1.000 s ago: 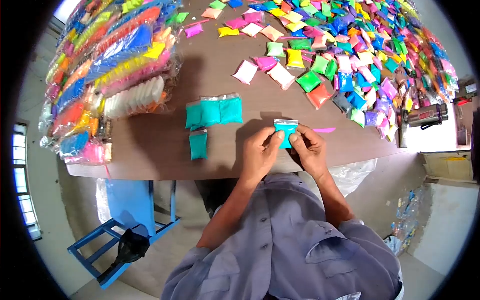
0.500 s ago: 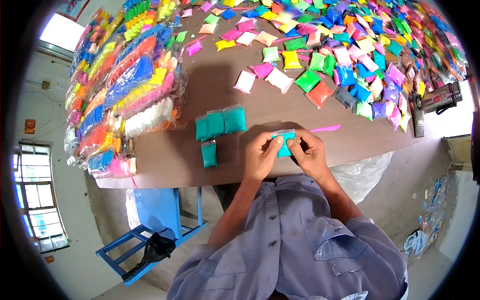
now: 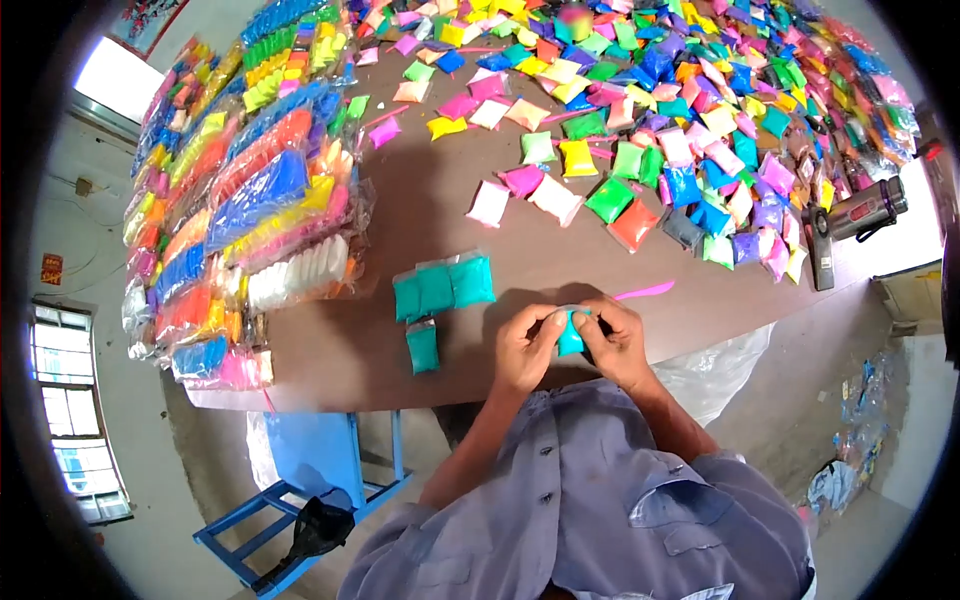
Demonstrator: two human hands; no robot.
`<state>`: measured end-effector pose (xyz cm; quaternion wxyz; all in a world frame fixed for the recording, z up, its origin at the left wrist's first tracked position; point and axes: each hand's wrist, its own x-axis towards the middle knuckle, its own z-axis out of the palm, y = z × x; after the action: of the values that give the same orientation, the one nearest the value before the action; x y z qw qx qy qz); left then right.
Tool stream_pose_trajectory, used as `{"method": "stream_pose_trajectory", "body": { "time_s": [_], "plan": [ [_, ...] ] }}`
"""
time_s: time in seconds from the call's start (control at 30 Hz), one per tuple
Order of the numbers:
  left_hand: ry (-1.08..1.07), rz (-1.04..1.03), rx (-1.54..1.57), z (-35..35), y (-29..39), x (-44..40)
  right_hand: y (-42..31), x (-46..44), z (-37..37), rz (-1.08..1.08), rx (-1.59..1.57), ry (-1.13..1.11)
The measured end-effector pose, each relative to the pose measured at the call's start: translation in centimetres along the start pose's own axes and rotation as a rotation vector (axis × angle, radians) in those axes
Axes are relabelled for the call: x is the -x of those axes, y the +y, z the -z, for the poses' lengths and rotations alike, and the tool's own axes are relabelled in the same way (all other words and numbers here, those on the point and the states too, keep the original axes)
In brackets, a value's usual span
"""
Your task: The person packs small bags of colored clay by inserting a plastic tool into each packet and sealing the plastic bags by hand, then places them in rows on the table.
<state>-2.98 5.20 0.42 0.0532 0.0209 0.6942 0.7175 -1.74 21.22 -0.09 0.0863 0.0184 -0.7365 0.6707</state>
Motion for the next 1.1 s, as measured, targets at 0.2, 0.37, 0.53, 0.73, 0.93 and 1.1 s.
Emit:
{"method": "stream_pose_trajectory", "body": {
  "time_s": [0.2, 0.37, 0.53, 0.73, 0.93, 1.1],
  "plan": [
    [0.0, 0.046, -0.075, 0.4, 0.2, 0.1, -0.3, -0.1, 0.0, 0.045, 0.132, -0.001],
    [-0.061, 0.04, -0.015, 0.5, -0.2, 0.0, -0.1, -0.1, -0.1, 0.029, 0.091, 0.003],
    [-0.108, -0.005, -0.107, 0.9, 1.0, -0.5, -0.4, 0.0, -0.2, 0.025, 0.05, 0.04],
    [-0.087, -0.027, -0.147, 0.7, -0.2, -0.4, -0.4, 0.3, -0.3, 0.018, 0.038, 0.028],
    [-0.091, -0.039, -0.138, 0.5, 0.0, -0.4, -1.0, 0.3, -0.4, 0.012, -0.004, 0.047],
    [-0.064, -0.039, -0.133, 0.6, 0.4, -0.3, -0.6, 0.2, -0.2, 0.024, -0.016, 0.014]
  ]
}}
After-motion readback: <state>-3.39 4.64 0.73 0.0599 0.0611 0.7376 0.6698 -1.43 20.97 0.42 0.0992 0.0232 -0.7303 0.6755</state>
